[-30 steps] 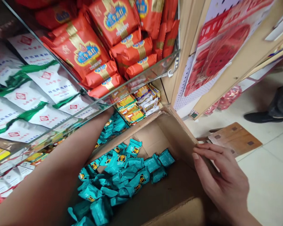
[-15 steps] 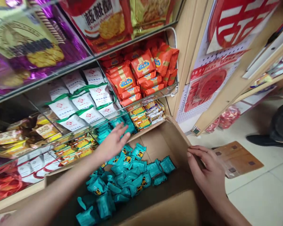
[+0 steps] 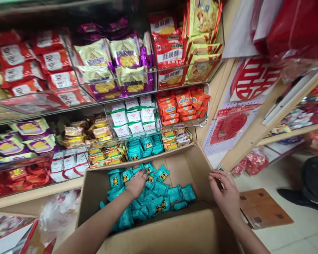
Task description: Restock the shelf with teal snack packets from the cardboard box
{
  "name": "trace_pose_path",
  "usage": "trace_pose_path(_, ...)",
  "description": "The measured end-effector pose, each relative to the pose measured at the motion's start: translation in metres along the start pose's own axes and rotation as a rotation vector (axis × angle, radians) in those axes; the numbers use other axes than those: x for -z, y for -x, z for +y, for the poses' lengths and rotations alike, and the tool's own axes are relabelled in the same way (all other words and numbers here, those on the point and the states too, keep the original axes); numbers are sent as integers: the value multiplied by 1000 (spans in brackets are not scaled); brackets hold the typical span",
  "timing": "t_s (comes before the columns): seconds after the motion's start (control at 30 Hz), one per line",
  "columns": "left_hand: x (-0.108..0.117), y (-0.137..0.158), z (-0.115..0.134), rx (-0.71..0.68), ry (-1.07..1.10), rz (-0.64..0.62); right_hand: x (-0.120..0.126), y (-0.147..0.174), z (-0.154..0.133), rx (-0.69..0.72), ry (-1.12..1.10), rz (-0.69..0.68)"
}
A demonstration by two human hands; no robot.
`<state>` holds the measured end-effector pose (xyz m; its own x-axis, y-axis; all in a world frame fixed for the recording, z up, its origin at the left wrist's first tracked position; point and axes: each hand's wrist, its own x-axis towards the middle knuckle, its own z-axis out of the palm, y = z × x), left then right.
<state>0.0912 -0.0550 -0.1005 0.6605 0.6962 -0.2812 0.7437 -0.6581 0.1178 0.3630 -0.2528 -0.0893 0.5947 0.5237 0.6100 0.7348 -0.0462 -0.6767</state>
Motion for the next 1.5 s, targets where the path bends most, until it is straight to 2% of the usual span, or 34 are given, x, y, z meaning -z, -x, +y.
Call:
trace_pose_path(0.17,5,19,6,-10,109,78,-1,3,1,29,23,-8)
trace_pose_path(0.3,13,35,8,-8,308,174,0,3,8,52,25,-19)
trace_pose_path(0.4,29,50,23,16,747,293,2,1,1,101,90,-16)
trace_pose_path(0.5,51,65,51,-5,1238,289,-3,1,-32,127,78,-105)
trace_pose_path(0.57,64,75,72,-23,1433,246,-11,3,-64,-5,-119,-229)
trace_pose_path(0.67,72,84,95,-49,1572,193,-27,8,-106,-336,-490,-474)
trace_pose_path(0.7,72,86,99,-61,1585,188,-31,9,-114,-402,-558,-535)
trace_pose_path(0.77,67,88,102,-72,1584,184,-35,11,-124,-435,-590,-608)
trace_pose_path(0.93,60,92,94,-186,1477,127,-27,12,-127,-254,-524,-733)
trace_pose_path(1.0,61,91,91,-238,1426,112,-24,13,-129,-261,-554,-731)
trace_pose_path(1.13,67,86,90,-211,1528,185,-26,12,-131,-471,-789,-604)
trace_pose_path(1.23,75,81,89,-193,1552,146,-28,4,-130,-599,-873,-597)
trace_pose_path(1.43,99,72,87,-230,1262,17,-26,-11,-133,-429,-835,-734)
trace_pose_path(1.5,102,70,83,-180,1231,50,-22,-15,-124,-375,-721,-724)
